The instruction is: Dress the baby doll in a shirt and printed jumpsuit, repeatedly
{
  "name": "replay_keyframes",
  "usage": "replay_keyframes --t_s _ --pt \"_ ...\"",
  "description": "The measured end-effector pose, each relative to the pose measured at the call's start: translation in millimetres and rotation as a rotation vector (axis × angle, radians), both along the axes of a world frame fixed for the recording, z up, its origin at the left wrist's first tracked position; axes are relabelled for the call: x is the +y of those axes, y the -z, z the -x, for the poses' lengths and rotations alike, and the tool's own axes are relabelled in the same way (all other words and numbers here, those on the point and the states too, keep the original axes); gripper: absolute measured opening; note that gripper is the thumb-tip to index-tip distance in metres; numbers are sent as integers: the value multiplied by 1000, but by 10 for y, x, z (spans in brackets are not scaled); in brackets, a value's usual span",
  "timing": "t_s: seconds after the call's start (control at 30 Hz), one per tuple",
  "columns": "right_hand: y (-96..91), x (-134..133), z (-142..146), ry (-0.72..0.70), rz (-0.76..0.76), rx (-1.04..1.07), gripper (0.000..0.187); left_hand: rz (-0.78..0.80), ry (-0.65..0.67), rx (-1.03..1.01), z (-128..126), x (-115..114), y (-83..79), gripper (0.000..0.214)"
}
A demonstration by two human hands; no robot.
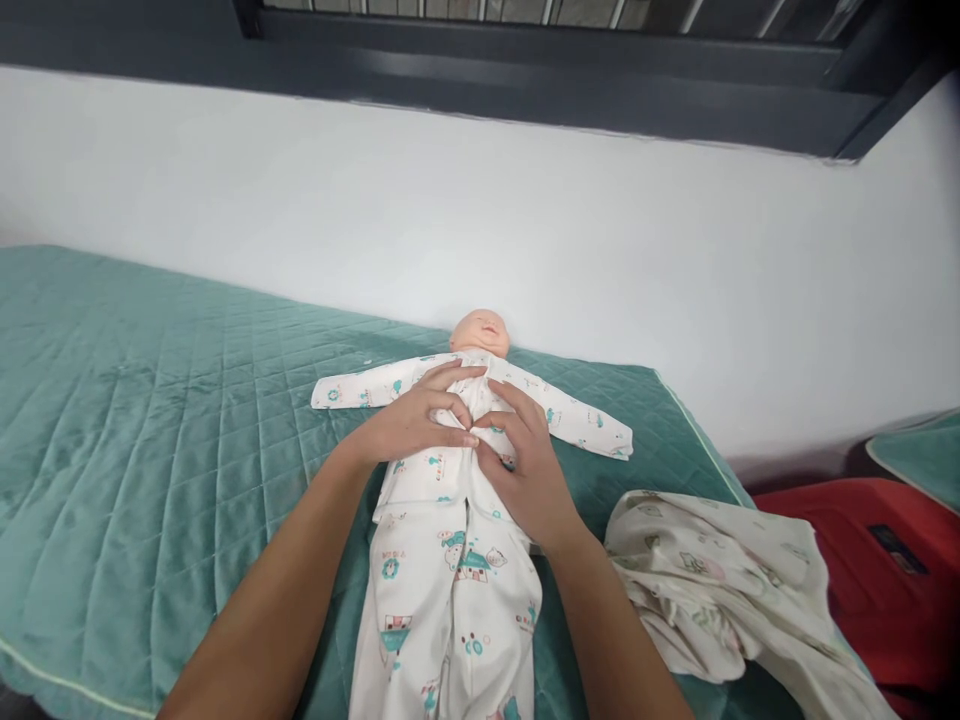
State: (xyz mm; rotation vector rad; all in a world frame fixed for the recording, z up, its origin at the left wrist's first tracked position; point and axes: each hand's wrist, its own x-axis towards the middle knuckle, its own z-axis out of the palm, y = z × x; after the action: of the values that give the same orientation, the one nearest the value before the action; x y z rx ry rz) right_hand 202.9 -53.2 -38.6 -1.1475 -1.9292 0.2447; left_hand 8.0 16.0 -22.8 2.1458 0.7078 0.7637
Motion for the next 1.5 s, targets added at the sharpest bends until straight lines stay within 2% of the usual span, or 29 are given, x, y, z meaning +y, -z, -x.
replay_keyframes --t_s 0.17,0.27,0.37,0.43,0.47,0.57,0.63,0.7,0.8,0.87,0.97,1.03,1.07,1.1,1.17,1.23,1.33,1.4,1.5 --pt "5 -24 35 -7 58 198 12 72 7 -40 18 5 -9 17" --pt "26 -27 30 20 115 486 8 209 -4 -205 42 16 7 19" --pt "64 5 -92 151 134 878 4 384 -152 -596 65 73 60 27" --pt "95 44 -219 300 152 1011 10 473 -321 -793 76 132 105 32" --pt "110 66 -275 362 169 1025 17 520 -409 -824 78 160 127 36" --pt "148 125 -334 454 249 946 32 609 -605 -691 64 199 164 47" --pt "170 155 -286 465 318 808 33 551 -608 -531 42 175 155 51" --pt "193 179 -232 449 369 680 36 457 -544 -372 24 130 128 52" --pt "223 211 -262 417 392 676 34 334 -547 -205 40 98 104 44" --pt "227 228 -363 492 373 752 29 233 -676 -132 97 132 129 34" --pt "215 242 -524 722 304 787 29 72 -1042 12 244 232 218 24" --pt "220 249 -568 789 227 684 33 -28 -1249 132 334 286 282 23" --pt "233 254 -565 774 185 595 35 -83 -1299 188 360 302 307 24" --pt "251 260 -549 730 146 489 37 -144 -1309 235 369 309 329 25" --pt "300 277 -497 613 90 265 41 -289 -1235 277 336 310 362 27" --pt "353 295 -453 525 58 94 41 -415 -1085 279 260 309 397 31" --pt "427 324 -439 484 19 -30 38 -452 -865 300 160 338 473 37" --pt "474 344 -452 488 13 -84 39 -422 -831 338 131 367 528 38" --pt "532 364 -464 500 38 -156 45 -397 -898 390 117 387 566 37"
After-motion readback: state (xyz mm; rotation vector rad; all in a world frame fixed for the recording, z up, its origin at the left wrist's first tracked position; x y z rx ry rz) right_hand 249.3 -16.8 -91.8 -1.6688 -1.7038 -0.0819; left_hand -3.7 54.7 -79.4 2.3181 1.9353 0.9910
